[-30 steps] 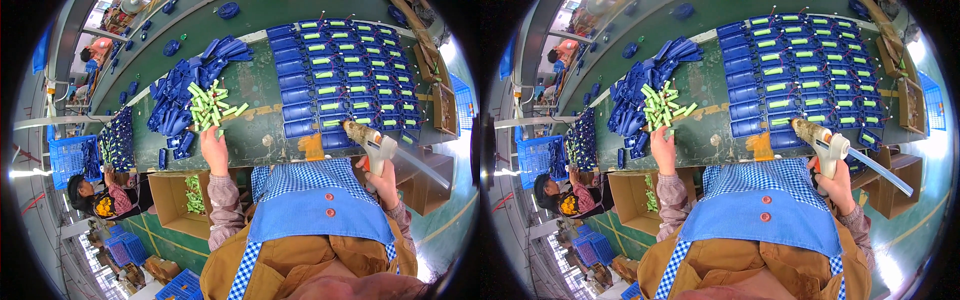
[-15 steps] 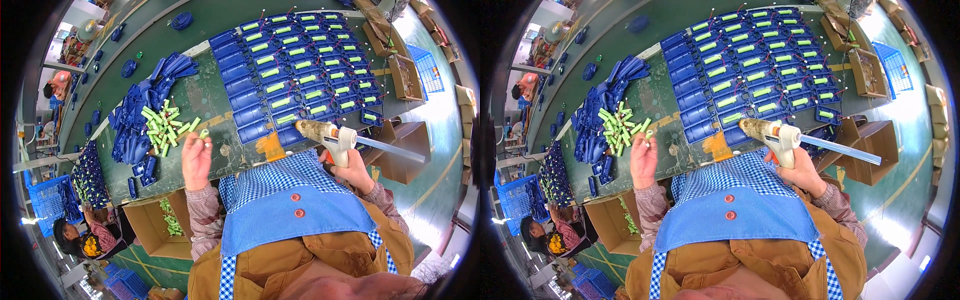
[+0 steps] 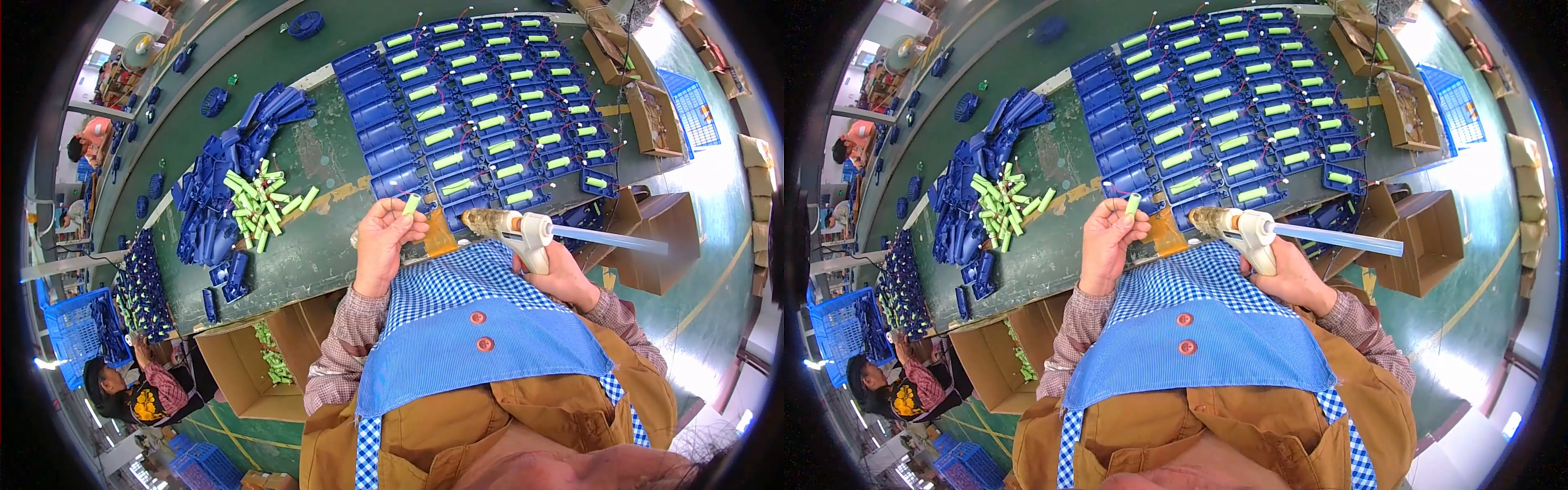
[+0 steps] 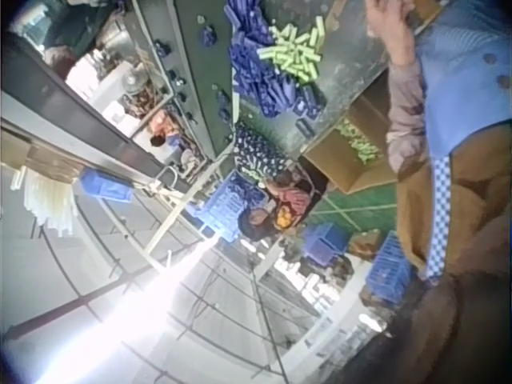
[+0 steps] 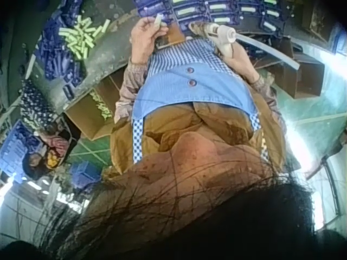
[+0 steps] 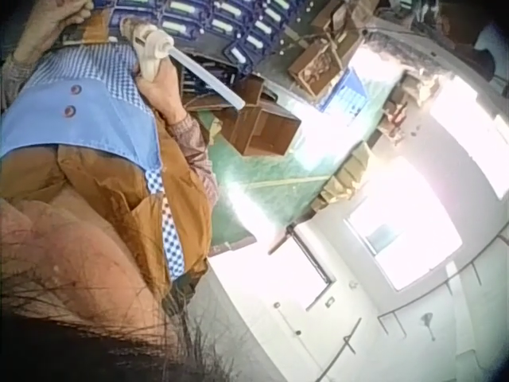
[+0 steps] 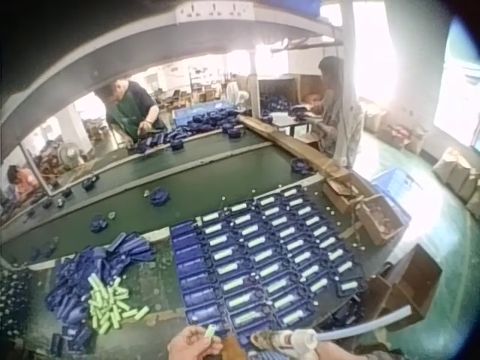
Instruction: Assembling toy components by using a hot glue gun to secure foam pieces into plastic housings.
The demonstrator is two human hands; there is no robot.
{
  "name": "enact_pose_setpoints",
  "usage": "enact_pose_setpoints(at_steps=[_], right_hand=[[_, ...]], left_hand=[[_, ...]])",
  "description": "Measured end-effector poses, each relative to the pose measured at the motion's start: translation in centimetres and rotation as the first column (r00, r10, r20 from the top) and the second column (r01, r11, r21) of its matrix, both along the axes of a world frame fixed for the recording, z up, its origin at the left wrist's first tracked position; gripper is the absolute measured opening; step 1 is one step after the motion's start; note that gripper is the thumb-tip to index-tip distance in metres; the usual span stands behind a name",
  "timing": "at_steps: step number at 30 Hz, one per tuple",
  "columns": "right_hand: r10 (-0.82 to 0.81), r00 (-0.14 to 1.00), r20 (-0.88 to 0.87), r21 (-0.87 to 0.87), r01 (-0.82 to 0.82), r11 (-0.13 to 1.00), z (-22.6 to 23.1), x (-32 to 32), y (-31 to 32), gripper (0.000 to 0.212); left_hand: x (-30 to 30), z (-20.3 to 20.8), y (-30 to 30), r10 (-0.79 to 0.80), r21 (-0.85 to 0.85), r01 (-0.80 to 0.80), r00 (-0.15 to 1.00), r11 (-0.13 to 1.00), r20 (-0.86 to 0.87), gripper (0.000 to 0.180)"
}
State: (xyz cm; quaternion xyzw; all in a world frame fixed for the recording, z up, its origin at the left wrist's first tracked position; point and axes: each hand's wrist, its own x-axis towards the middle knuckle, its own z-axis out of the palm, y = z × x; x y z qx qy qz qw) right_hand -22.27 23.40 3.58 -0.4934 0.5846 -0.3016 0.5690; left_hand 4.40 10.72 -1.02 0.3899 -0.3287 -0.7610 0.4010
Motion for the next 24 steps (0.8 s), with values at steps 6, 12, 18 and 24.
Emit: enact_pose_setpoints(at_steps=[6,12,18,24], right_hand=[[-0.087,0.996,-0.030,-0.004,0.087,0.996,-0.1,-0.5,1.1,0.029],[-0.097,0.995,-0.013,-0.004,0.097,0.995,-0.3,-1.0,1.7,0.029],[-0.081,0.997,-0.015,-0.039,0.080,0.996,0.3,-1.2,2.6,0.032],[-0.114,0.993,0.042,-0.033,0.115,0.993,0.5,-1.1,2.4,0.029]], left_hand=[[-2.6,-0.6,0.7,0.024,-0.279,0.079,0.936,0.957,0.350,0.010],[-5.5,-1.6,1.1,0.279,-0.611,0.306,0.683,0.730,0.675,0.020],[-6.7,-1.8,1.4,0.423,-0.738,0.469,0.613,0.485,0.667,0.026],[-7.1,-2.5,1.2,0.451,-0.736,0.490,0.583,0.467,0.675,0.020]])
